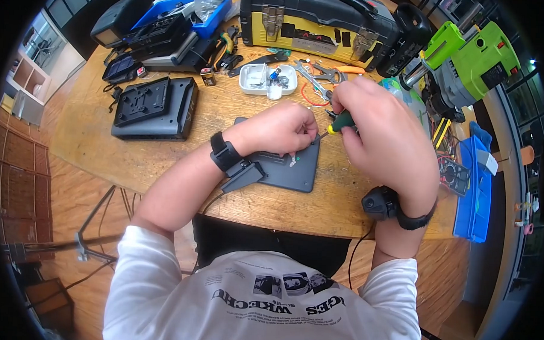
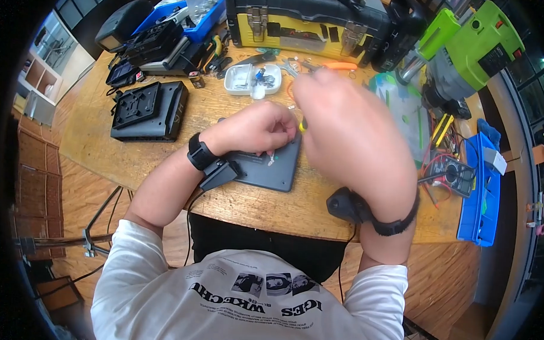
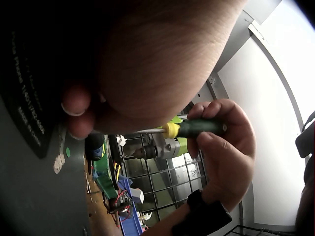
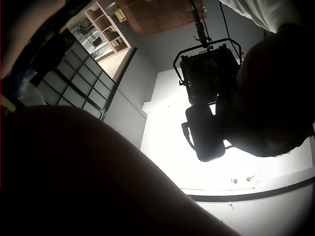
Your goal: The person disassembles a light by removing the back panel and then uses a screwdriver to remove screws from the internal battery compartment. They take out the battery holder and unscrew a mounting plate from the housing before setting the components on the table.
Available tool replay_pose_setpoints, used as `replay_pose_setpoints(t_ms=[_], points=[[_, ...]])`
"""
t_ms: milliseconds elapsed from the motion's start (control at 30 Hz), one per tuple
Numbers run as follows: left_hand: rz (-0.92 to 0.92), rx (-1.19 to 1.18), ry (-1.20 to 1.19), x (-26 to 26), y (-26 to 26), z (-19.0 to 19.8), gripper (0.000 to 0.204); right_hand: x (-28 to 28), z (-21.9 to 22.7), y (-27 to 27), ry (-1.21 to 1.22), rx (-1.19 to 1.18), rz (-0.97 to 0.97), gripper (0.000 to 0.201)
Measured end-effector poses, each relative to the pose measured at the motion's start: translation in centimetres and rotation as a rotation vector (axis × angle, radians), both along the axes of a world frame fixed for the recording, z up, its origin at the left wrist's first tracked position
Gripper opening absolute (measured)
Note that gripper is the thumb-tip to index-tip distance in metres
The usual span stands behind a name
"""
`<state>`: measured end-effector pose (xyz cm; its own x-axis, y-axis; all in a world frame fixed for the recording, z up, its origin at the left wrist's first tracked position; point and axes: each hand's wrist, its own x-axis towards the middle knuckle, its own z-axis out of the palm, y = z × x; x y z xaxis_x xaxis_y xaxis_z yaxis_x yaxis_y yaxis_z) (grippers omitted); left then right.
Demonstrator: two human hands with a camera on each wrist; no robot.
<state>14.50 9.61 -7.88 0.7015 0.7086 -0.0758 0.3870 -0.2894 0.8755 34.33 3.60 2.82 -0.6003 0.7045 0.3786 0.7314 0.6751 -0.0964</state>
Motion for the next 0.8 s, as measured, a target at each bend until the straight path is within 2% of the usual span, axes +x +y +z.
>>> replay_pose_setpoints(t_ms=[100,233,333,433,500,600,800], points=[[-0.034,0.063,0.003,-0.2,0.4,-0.7,0.016,-0.6,-0.1,-0.7,0.079,0.025,-0.091,0.016],[-0.058,0.172,-0.010,-0.2,0.4,-0.7,0.018,-0.3,-0.3,-0.1,0.037,-0.040,-0.072,0.015],[-0.052,0.166,-0.021,-0.2,0.4,-0.9,0.019,-0.3,0.0,-0.4,0.052,-0.018,-0.023,0.015],[-0.046,0.253,-0.040,-0.1,0.5,-1.2,0.019,-0.3,0.0,-0.6,0.039,-0.084,-0.057,0.023],[-0.050,0.223,-0.040,0.0,0.4,-1.0,0.018,-0.1,-0.4,-0.4,0.022,-0.083,-0.116,0.022],[-0.056,0.202,-0.037,-0.1,0.3,-0.8,0.017,0.1,0.0,-0.6,-0.031,-0.036,-0.036,0.022],[-0.048,0.191,-0.021,0.0,0.2,-0.5,0.018,-0.5,-0.3,-0.5,0.031,-0.062,-0.067,0.015]])
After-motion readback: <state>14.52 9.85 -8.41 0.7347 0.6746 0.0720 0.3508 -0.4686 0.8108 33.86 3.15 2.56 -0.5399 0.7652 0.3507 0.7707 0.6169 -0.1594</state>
